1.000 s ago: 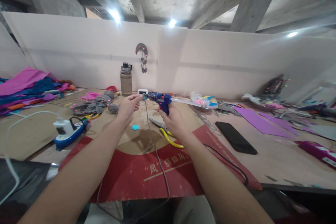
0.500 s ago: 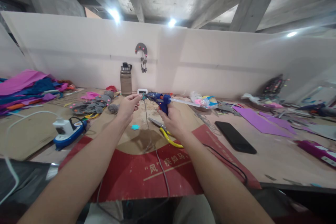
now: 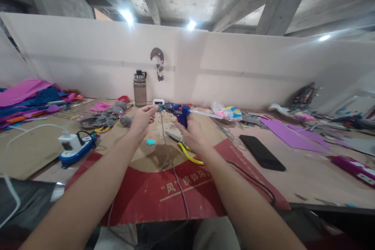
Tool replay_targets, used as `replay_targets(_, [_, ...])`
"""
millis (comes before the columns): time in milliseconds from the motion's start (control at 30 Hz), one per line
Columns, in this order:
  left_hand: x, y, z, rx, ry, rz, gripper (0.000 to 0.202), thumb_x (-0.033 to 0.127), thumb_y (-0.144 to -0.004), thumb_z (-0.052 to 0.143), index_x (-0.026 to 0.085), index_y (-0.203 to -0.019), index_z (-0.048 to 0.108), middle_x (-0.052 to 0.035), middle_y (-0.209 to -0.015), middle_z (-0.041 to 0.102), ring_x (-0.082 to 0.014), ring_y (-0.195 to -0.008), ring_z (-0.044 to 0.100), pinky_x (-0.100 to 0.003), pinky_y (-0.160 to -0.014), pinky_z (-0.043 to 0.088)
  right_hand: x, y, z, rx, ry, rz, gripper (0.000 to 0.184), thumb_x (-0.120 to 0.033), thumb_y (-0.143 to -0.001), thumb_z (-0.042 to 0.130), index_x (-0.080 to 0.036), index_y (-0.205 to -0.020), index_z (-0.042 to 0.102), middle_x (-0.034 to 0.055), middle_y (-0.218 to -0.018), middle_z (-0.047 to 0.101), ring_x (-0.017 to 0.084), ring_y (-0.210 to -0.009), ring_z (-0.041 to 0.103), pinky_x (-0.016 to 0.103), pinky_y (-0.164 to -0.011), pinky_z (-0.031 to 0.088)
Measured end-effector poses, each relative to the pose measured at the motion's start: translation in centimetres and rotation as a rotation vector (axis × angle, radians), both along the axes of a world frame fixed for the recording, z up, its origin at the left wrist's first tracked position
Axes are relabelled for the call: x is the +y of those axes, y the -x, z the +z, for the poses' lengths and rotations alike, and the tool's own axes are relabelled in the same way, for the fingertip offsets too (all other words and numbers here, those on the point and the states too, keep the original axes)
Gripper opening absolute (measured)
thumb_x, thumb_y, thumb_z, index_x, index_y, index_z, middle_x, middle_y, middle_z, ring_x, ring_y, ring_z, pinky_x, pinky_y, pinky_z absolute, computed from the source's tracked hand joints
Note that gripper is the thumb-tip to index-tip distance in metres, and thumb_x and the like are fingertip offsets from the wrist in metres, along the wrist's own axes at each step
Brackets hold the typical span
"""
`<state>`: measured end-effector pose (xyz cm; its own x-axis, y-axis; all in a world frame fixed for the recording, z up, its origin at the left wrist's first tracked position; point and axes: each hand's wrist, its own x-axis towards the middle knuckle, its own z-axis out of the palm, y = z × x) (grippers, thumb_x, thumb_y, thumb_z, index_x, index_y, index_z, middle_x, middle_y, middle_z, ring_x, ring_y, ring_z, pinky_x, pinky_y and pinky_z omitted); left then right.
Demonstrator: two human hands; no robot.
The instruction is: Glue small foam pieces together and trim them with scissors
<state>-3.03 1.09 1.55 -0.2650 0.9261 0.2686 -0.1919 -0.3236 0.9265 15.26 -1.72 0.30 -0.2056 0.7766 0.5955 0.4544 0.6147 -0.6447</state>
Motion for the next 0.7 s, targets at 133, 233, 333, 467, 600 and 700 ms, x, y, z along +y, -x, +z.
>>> replay_targets(133, [0.12, 0.07, -0.05, -0.004, -0.001, 0.002, 0.034, 0.032, -0.050, 0.077, 0.012, -0.075, 0.066, 0.0040, -0.054, 0.048, -0.0037, -0.046, 0.037, -0.017, -0.040, 0.021, -0.02, 0.01, 0.03, 0.009, 0.004, 0.000, 0.026, -0.030, -0.080, 0.047, -0.017, -0.102, 0.053, 0.0077, -0.088, 0.063, 0.020, -0.077, 0.058, 0.032, -0.071, 0.043])
replay_targets(233, [0.21, 0.10, -0.15, 0.003, -0.006, 0.003, 0.033, 0.033, -0.051, 0.076, 0.013, -0.076, 0.066, 0.0038, -0.054, 0.049, -0.0037, -0.046, 0.038, -0.017, -0.040, 0.021, 0.00, 0.03, -0.08, 0.012, 0.001, 0.006, 0.027, -0.031, -0.080, 0.047, -0.018, -0.103, 0.053, 0.0078, -0.088, 0.063, 0.021, -0.078, 0.058, 0.032, -0.072, 0.043])
replay_targets(333, [0.21, 0.08, -0.18, 0.003, 0.002, -0.006, 0.034, 0.033, -0.051, 0.077, 0.012, -0.075, 0.066, 0.0039, -0.054, 0.049, -0.0036, -0.046, 0.038, -0.017, -0.039, 0.021, 0.01, 0.05, -0.17, 0.003, -0.004, 0.002, 0.028, -0.031, -0.081, 0.047, -0.017, -0.104, 0.053, 0.0078, -0.088, 0.063, 0.020, -0.077, 0.058, 0.032, -0.072, 0.043])
replay_targets(467, [0.17, 0.07, -0.14, -0.002, -0.003, -0.017, 0.034, 0.032, -0.051, 0.077, 0.012, -0.076, 0.066, 0.0033, -0.056, 0.049, -0.0029, -0.046, 0.038, -0.016, -0.039, 0.021, -0.02, 0.04, -0.14, 0.002, -0.010, 0.003, 0.027, -0.031, -0.081, 0.047, -0.017, -0.103, 0.053, 0.0077, -0.088, 0.063, 0.020, -0.077, 0.057, 0.031, -0.071, 0.043])
replay_targets(600, [0.16, 0.10, -0.09, -0.011, -0.007, -0.009, 0.033, 0.031, -0.050, 0.077, 0.013, -0.074, 0.066, 0.0034, -0.056, 0.050, -0.0033, -0.046, 0.039, -0.016, -0.039, 0.021, -0.08, -0.02, -0.02, 0.007, 0.007, 0.003, 0.029, -0.030, -0.081, 0.047, -0.017, -0.106, 0.052, 0.0073, -0.087, 0.063, 0.020, -0.075, 0.057, 0.031, -0.070, 0.042])
replay_targets(700, [0.16, 0.14, -0.06, -0.020, -0.007, -0.001, 0.032, 0.030, -0.049, 0.077, 0.013, -0.073, 0.065, 0.0036, -0.055, 0.050, -0.0036, -0.046, 0.039, -0.016, -0.039, 0.021, 0.03, -0.02, -0.09, 0.028, 0.026, 0.007, 0.029, -0.030, -0.080, 0.047, -0.018, -0.105, 0.052, 0.0061, -0.084, 0.062, 0.019, -0.072, 0.056, 0.031, -0.068, 0.042])
